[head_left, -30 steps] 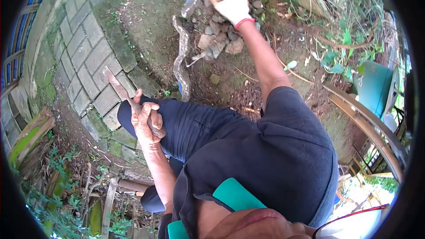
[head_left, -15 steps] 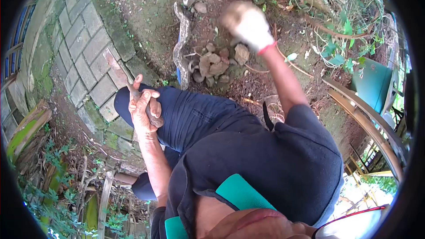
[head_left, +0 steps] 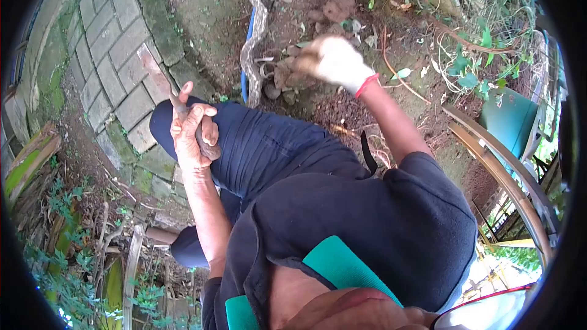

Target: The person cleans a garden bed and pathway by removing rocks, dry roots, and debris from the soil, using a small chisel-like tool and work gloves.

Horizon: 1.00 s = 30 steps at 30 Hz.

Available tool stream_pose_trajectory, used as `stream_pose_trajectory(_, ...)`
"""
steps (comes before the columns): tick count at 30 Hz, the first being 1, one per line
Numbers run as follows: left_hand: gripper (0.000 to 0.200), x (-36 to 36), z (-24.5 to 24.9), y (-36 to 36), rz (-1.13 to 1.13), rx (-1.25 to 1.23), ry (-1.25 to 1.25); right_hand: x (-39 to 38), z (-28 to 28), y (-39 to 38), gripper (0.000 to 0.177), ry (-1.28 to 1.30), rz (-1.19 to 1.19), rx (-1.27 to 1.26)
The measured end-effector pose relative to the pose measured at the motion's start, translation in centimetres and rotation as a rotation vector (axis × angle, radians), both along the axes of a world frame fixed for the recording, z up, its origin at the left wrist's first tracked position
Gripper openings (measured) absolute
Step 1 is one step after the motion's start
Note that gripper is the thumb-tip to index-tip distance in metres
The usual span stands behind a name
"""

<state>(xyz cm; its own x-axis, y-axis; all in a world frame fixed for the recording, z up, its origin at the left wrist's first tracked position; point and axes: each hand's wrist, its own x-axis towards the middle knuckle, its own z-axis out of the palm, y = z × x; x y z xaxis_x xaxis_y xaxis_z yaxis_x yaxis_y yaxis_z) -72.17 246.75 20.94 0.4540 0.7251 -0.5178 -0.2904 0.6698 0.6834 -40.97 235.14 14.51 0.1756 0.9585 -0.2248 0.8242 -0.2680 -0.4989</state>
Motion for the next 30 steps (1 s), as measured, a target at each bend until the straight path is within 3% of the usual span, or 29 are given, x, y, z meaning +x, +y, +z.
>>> stream_pose_trajectory(1,0.056,-0.3,0.0,-0.1,0.003,-0.005,0.000,1.7,1.0,0.4,0.033,0.025,-0.018,0.009)
stream_pose_trajectory(2,0.056,-0.3,0.0,-0.1,0.006,-0.003,-0.006,4.4,-1.2,0.3,0.036,-0.011,-0.203,0.232)
stream_pose_trajectory(3,0.056,-0.4,0.0,0.0,0.009,0.004,-0.019,5.8,3.5,2.5,0.036,0.037,-0.433,0.018)
stream_pose_trajectory(4,0.056,-0.4,0.1,-0.1,0.005,0.005,-0.023,9.8,-0.8,2.6,0.039,-0.189,-0.566,0.127)
stream_pose_trajectory(5,0.055,-0.4,0.0,-0.1,0.004,0.001,-0.028,13.1,-6.6,2.5,0.042,-0.686,-0.660,0.391)
stream_pose_trajectory(6,0.055,-0.4,0.0,-0.1,0.005,-0.002,-0.031,13.7,-6.6,3.2,0.038,-0.641,-0.633,0.093)
stream_pose_trajectory(9,0.056,-0.4,0.1,-0.2,0.008,0.030,-0.007,10.8,-7.6,3.3,0.044,-0.361,-0.739,0.245)
stream_pose_trajectory(10,0.056,-0.3,0.1,-0.3,0.006,0.044,0.000,8.5,-7.4,3.1,0.042,-0.059,-0.736,0.264)
stream_pose_trajectory(11,0.055,0.0,0.0,-0.1,0.002,0.030,-0.023,6.1,-6.9,3.0,0.042,0.238,-0.719,0.286)
stream_pose_trajectory(14,0.054,-0.1,0.0,0.0,-0.012,0.007,-0.031,0.3,-5.9,1.6,0.038,-0.064,-0.442,0.247)
stream_pose_trajectory(16,0.054,-0.3,0.2,-0.1,-0.013,0.003,0.001,-2.0,-5.4,1.1,0.051,-0.235,-0.296,0.158)
stream_pose_trajectory(21,0.054,-0.7,0.6,-0.4,0.013,0.005,0.001,-1.8,-2.3,1.2,0.042,-0.356,-0.374,-0.033)
stream_pose_trajectory(24,0.053,-0.6,0.6,-0.5,0.015,0.020,-0.017,0.2,-2.5,1.4,0.040,-0.479,-0.281,0.278)
stream_pose_trajectory(27,0.054,-0.6,0.5,-0.6,0.010,0.026,0.004,-0.4,-1.9,3.8,0.039,-0.271,0.087,0.221)
stream_pose_trajectory(29,0.056,-0.6,0.6,-0.6,-0.001,0.007,0.047,-1.0,-5.6,3.9,0.037,-0.345,0.235,0.240)
stream_pose_trajectory(30,0.057,-0.8,0.4,-0.6,-0.032,0.038,0.051,-0.7,-4.8,4.9,0.038,-0.252,0.227,0.089)
